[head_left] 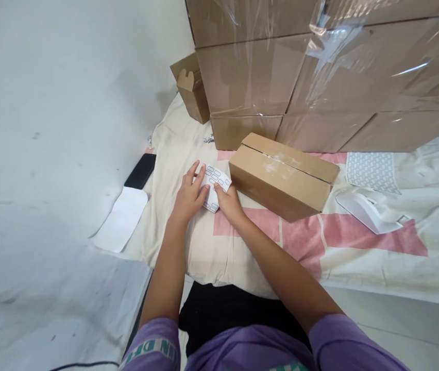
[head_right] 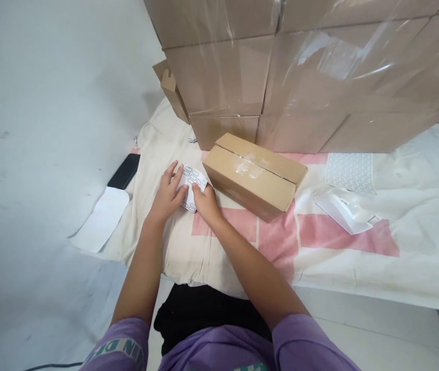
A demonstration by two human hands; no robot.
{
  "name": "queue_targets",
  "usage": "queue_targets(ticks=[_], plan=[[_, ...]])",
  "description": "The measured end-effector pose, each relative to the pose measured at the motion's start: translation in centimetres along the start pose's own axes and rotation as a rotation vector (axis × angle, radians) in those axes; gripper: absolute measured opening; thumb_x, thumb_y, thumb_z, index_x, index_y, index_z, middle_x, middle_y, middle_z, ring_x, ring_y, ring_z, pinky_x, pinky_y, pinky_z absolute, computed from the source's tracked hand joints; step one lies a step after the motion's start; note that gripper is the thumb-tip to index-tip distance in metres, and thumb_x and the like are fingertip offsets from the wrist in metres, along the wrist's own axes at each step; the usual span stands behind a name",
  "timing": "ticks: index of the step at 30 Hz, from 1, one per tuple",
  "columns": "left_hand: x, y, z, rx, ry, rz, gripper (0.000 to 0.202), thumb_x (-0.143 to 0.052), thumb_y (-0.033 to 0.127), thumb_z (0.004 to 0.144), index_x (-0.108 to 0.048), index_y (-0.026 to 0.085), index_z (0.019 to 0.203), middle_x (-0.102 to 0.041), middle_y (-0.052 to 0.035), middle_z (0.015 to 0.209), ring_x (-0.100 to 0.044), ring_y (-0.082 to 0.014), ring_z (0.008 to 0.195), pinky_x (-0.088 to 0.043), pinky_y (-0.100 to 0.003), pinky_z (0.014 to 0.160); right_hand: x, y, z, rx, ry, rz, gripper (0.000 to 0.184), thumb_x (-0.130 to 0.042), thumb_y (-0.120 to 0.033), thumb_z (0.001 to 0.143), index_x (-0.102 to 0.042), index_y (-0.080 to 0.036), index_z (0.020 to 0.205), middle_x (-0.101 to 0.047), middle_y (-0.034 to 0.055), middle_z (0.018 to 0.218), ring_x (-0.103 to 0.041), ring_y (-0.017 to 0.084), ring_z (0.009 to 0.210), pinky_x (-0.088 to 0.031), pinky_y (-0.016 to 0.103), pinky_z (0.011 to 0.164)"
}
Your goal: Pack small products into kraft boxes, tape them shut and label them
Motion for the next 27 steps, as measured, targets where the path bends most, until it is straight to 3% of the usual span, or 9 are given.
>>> queue_targets(ticks=[9,15,21,27], plan=[[0.21,0.36,0.06,-0.021,0.016,0.028,0.055,-0.041,0.046,0.107,-0.041,0.027,0.159,-0.033,-0.0154,0.167,-0.055,-0.0291,0.127,-0.043,-0.050,0.112,-0.05,-0.27,0.06,-0.021,0.017,0.068,0.030,-0.058,-0.028,0.092,-0.071,-0.018,0.117,-0.077,0.0084,0.121,-0.071,0.026,0.115,-0.054,0.040,0.105],[0.11,0.34,0.11,-0.018,0.020,0.027,0.054,-0.040,0.047,0.107,-0.045,0.027,0.156,-0.033,-0.0149,0.167,-0.056,-0.0285,0.125,-0.043,-0.049,0.111,-0.08,-0.44,-0.04,-0.013,0.010,0.067,0.031,-0.058,-0.029,0.093,-0.070,-0.018,0.119,-0.076,0.0091,0.124,-0.070,0.025,0.118,-0.054,0.039,0.105],[-0.07,0.13,0.09,0.008,-0.006,0.026,0.057,-0.040,0.047,0.107,-0.040,0.025,0.159,-0.029,-0.0156,0.169,-0.052,-0.0306,0.134,-0.041,-0.050,0.113,-0.13,-0.22,-0.02,-0.013,0.012,0.059,0.031,-0.057,-0.030,0.093,-0.070,-0.018,0.119,-0.076,0.0101,0.124,-0.071,0.025,0.118,-0.055,0.039,0.103],[0.28,0.45,0.22,-0.034,0.054,-0.006,0.051,-0.040,0.046,0.107,-0.054,0.023,0.150,-0.037,-0.0164,0.166,-0.058,-0.0272,0.125,-0.044,-0.046,0.111,-0.04,-0.14,0.15,-0.013,0.045,0.102,0.029,-0.058,-0.027,0.091,-0.071,-0.018,0.115,-0.078,0.0095,0.120,-0.072,0.026,0.117,-0.055,0.039,0.102]])
Point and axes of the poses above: each hand's wrist, its own z-axis towards the middle knuckle, its own x-axis out of the back of the hand, y = z × x, the point moved 4 cm from there along z, towards the middle knuckle
